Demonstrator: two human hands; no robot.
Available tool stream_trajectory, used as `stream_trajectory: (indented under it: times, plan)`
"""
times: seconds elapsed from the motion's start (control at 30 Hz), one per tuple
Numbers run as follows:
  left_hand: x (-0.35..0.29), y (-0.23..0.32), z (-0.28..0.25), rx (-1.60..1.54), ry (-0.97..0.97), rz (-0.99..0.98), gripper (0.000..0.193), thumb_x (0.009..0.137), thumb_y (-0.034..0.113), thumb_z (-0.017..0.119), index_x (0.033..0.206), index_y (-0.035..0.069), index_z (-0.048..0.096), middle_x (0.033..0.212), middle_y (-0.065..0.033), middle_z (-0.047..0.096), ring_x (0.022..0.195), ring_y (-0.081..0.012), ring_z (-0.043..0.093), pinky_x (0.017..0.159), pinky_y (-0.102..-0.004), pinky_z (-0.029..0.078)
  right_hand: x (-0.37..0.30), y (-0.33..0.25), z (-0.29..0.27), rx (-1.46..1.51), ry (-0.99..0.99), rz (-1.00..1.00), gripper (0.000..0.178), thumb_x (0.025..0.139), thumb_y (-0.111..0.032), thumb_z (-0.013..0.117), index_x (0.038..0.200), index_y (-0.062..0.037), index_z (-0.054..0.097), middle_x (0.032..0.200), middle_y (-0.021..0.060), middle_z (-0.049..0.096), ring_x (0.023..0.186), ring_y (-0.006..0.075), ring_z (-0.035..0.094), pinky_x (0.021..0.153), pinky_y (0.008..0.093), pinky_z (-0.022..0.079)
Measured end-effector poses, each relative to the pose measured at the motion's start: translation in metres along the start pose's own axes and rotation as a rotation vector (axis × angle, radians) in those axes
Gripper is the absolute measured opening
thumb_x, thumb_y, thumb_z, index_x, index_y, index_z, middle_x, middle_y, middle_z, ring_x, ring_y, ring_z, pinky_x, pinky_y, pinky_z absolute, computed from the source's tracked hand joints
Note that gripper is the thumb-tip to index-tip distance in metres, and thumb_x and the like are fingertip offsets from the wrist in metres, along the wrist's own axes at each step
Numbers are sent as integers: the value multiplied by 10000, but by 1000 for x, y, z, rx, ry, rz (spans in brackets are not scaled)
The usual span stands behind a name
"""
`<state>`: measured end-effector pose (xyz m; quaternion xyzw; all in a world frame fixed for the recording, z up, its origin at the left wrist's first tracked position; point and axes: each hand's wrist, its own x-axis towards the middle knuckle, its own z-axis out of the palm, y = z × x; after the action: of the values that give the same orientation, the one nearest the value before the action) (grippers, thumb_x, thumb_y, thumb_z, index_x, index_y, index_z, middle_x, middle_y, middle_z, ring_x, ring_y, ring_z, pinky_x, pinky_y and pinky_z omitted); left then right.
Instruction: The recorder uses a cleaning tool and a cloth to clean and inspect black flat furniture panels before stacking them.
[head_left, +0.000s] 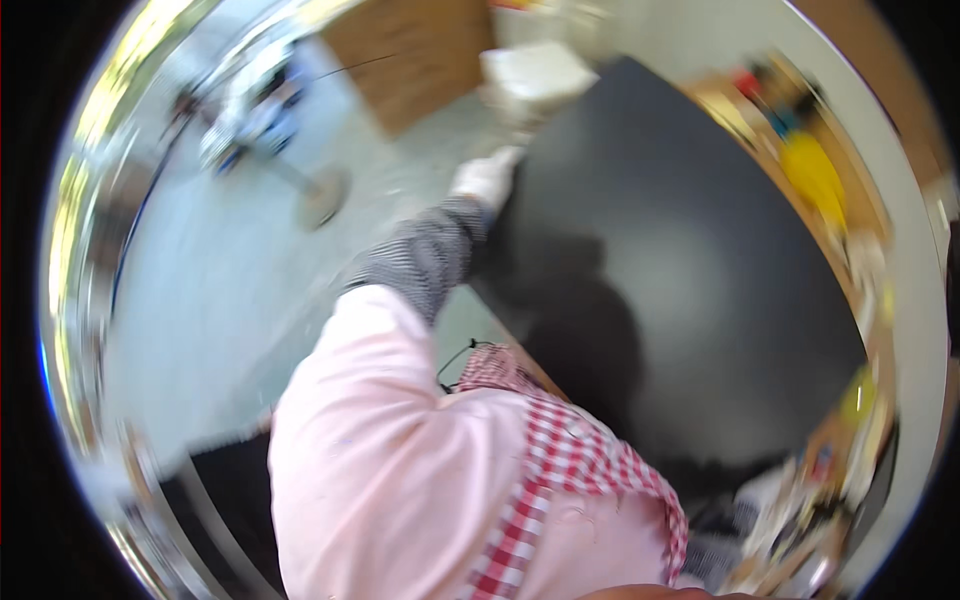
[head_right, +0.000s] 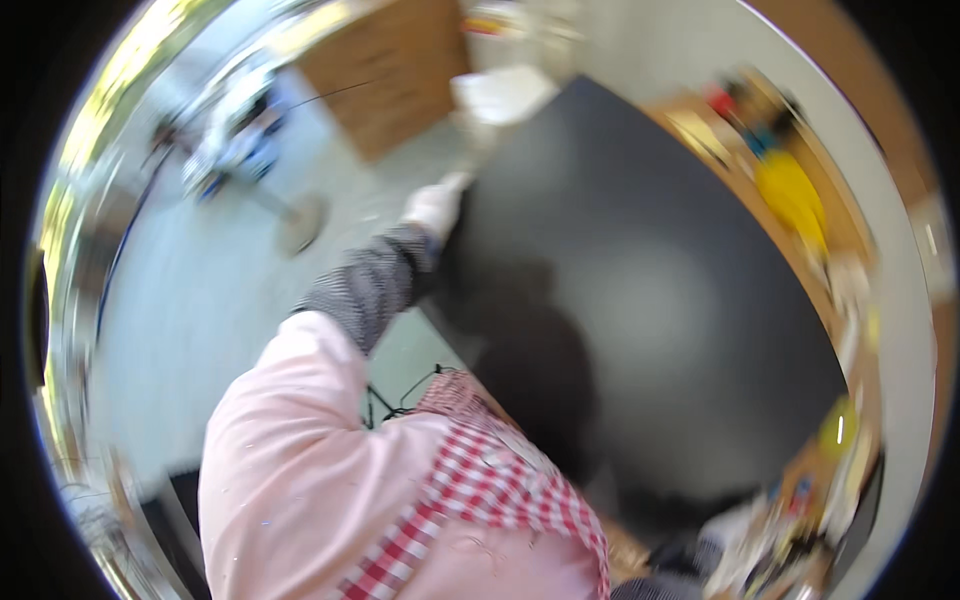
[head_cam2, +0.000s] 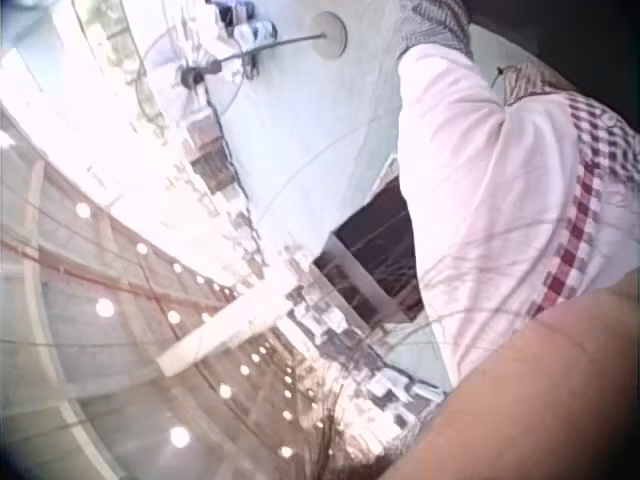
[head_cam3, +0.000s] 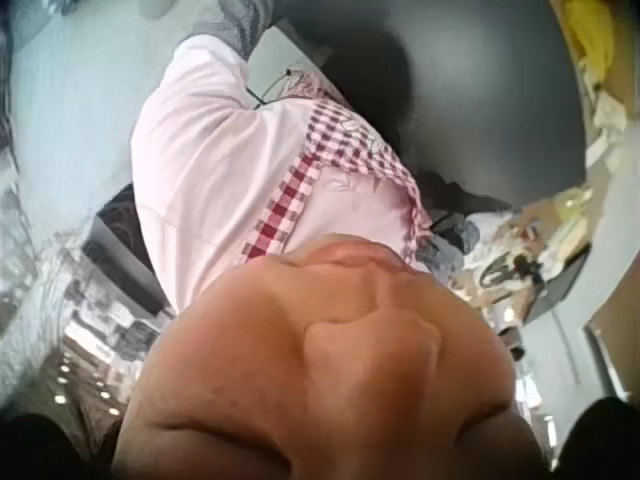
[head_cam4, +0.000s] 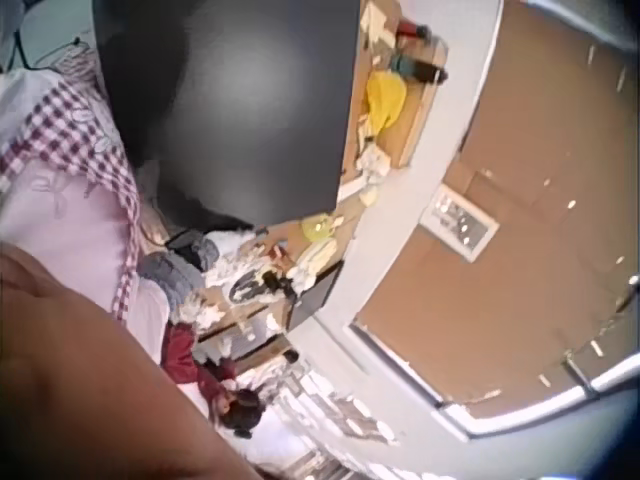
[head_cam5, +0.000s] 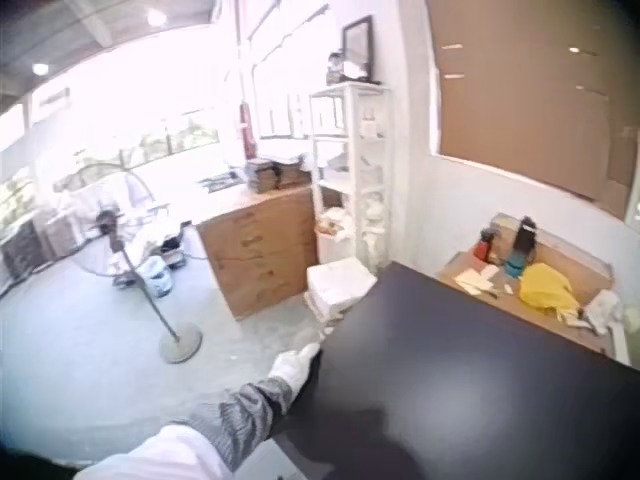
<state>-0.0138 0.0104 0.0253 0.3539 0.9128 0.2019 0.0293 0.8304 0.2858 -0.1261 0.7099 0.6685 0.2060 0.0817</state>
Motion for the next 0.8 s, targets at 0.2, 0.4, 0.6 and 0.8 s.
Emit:
stream_trajectory:
  times: [0.2, 0.4, 0.6, 0.8]
  plan:
    - [-93, -61, -70, -575, 510, -488, 403, 1039, 332, 471, 1218, 31, 672, 998, -212, 735, 993, -325, 699, 922, -416, 514, 26, -185, -206, 1067, 371, -121, 502, 1099, -224, 387, 1534, 26, 381, 1580, 172, 419, 1433, 255, 442, 1183, 315, 361]
    - [-285, -87, -93, -1118, 977, -865, 652, 971, 560, 539, 1081, -58, 716, 993, -147, 742, 920, -229, 673, 884, -370, 494, 10, -306, -284, 1389, 247, -592, 508, 1099, -241, 392, 1525, 36, 391, 1574, 177, 427, 1421, 263, 454, 1179, 322, 368]
    - [-491, -72, -113, -1153, 1486, -1080, 637, 945, 552, 577, 1047, -57, 735, 1009, -180, 743, 936, -267, 680, 896, -381, 498, -51, -393, -354, 1557, 134, -933, 515, 1100, -259, 397, 1515, 46, 401, 1567, 181, 434, 1409, 271, 466, 1175, 329, 375]
    - [-663, -92, -85, -951, 1863, -1277, 695, 946, 597, 550, 1056, -68, 720, 1071, -240, 734, 1032, -330, 683, 947, -405, 481, -129, -430, -415, 1649, 55, -1153, 524, 1101, -277, 402, 1506, 56, 412, 1561, 185, 441, 1398, 278, 477, 1171, 335, 382]
